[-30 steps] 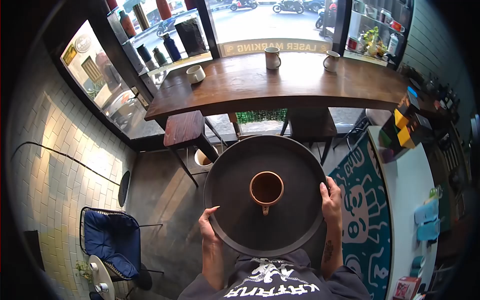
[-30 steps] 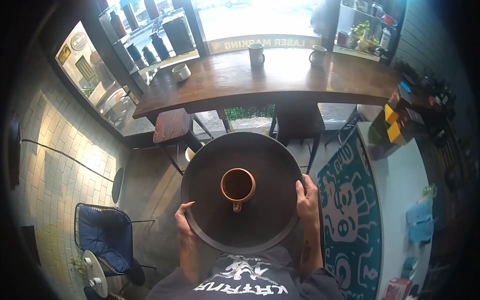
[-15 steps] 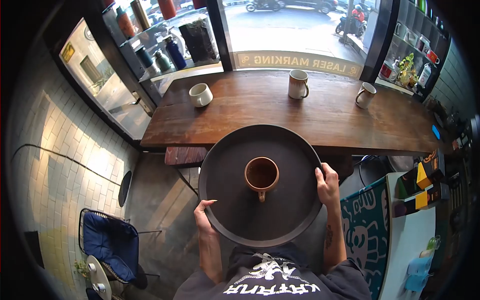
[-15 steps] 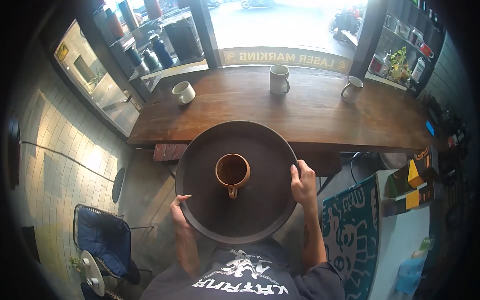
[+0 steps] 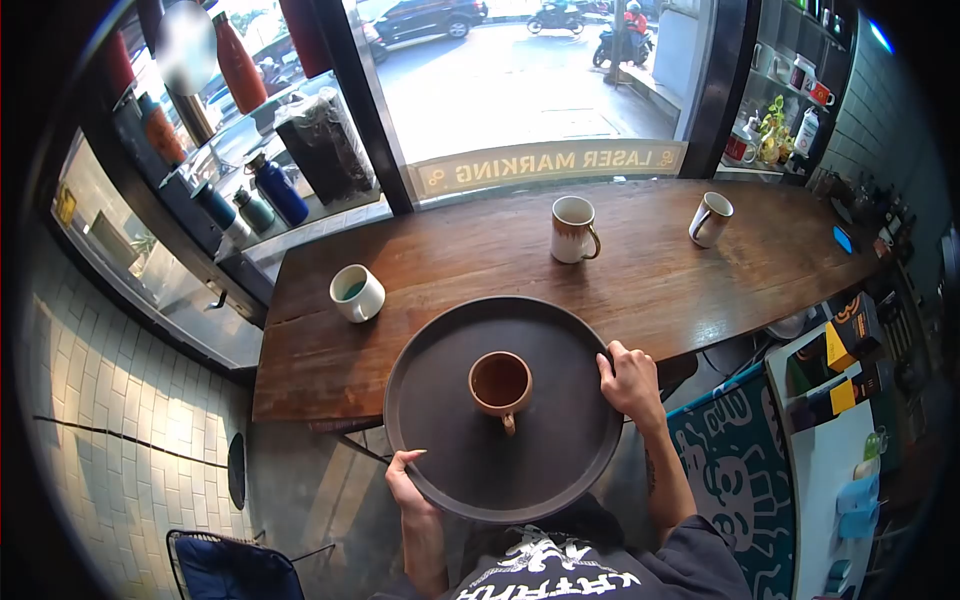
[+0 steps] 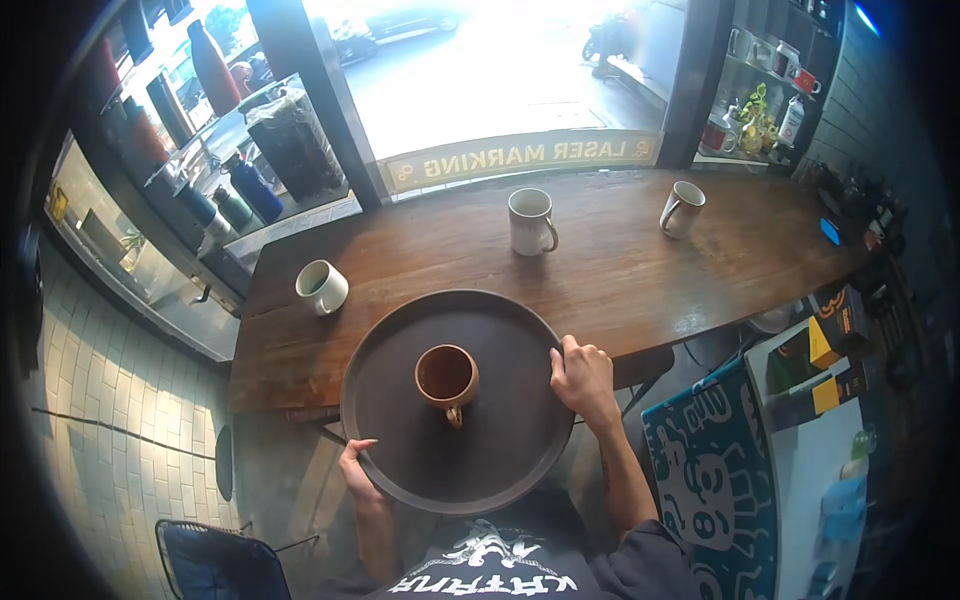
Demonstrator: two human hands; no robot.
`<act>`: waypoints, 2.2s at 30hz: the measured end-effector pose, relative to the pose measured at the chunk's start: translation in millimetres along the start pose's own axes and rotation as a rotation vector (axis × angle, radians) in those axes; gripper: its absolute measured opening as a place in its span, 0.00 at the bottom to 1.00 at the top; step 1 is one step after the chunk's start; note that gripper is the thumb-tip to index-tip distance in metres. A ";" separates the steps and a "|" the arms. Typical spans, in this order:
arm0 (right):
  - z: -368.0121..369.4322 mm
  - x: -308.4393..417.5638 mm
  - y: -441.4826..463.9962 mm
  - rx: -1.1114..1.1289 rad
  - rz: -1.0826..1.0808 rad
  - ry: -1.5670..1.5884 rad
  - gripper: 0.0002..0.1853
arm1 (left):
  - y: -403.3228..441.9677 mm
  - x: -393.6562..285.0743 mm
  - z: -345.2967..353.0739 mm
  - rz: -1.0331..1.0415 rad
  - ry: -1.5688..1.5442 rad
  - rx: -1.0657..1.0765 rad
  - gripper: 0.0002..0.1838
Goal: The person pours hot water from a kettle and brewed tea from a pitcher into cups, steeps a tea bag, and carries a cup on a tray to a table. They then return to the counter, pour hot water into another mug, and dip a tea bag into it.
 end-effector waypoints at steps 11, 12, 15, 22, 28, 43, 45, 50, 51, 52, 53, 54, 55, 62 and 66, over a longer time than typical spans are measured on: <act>-27.0 7.6 108.5 0.051 -0.129 0.291 0.17 | 1.4 13.5 20.5 -0.008 -0.134 0.000 0.15; -28.9 4.4 124.6 -0.056 -0.208 0.284 0.21 | -1.2 17.5 22.3 -0.004 -0.146 -0.006 0.16; -31.9 1.0 171.8 -0.203 -0.291 0.279 0.38 | 6.9 27.4 16.7 0.026 -0.183 0.028 0.18; 1.0 -4.6 239.7 -0.049 -0.229 0.211 0.61 | -3.2 47.9 32.7 0.082 -0.193 -0.038 0.18; 3.5 0.4 240.9 0.060 -0.168 0.200 0.45 | -7.3 60.7 44.1 0.098 -0.218 -0.048 0.18; -88.5 -50.5 150.3 0.008 -0.329 0.094 0.36 | -15.0 58.9 49.0 0.167 -0.107 -0.178 0.18; -93.1 -58.4 139.1 0.017 -0.300 0.099 0.35 | -10.6 62.4 45.2 0.156 -0.099 -0.156 0.19; -94.5 -71.2 125.9 0.014 -0.280 0.131 0.35 | -13.4 62.7 47.6 0.158 -0.120 -0.122 0.19; -93.4 -72.9 125.2 0.016 -0.275 0.134 0.35 | -13.2 63.1 47.7 0.156 -0.116 -0.125 0.19; -93.2 -74.3 125.6 -0.002 -0.273 0.132 0.35 | -12.8 62.8 49.8 0.163 -0.115 -0.120 0.20; -92.7 -75.3 126.2 -0.019 -0.273 0.131 0.35 | -13.4 62.2 49.9 0.172 -0.117 -0.116 0.20; -92.7 -77.1 127.1 -0.013 -0.275 0.136 0.35 | -10.6 62.8 44.8 0.176 -0.117 -0.123 0.20; -93.6 -82.3 129.2 0.007 -0.222 0.191 0.34 | -5.9 64.8 45.6 0.132 -0.147 -0.104 0.20; -91.2 -77.5 138.4 0.090 -0.185 0.132 0.38 | -7.8 65.3 36.3 0.138 -0.181 -0.132 0.15; -99.9 -28.4 122.9 -0.202 -0.400 -0.014 0.43 | -9.9 66.5 40.4 0.155 -0.189 -0.155 0.15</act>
Point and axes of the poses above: each hand's wrist, its own y-axis towards the middle knuckle, its own z-axis out of the palm, x = y × z, the point moved 5 cm from there along y, towards the middle knuckle, and after that the axes turned 4 degrees about -z, right-handed, at the moved point
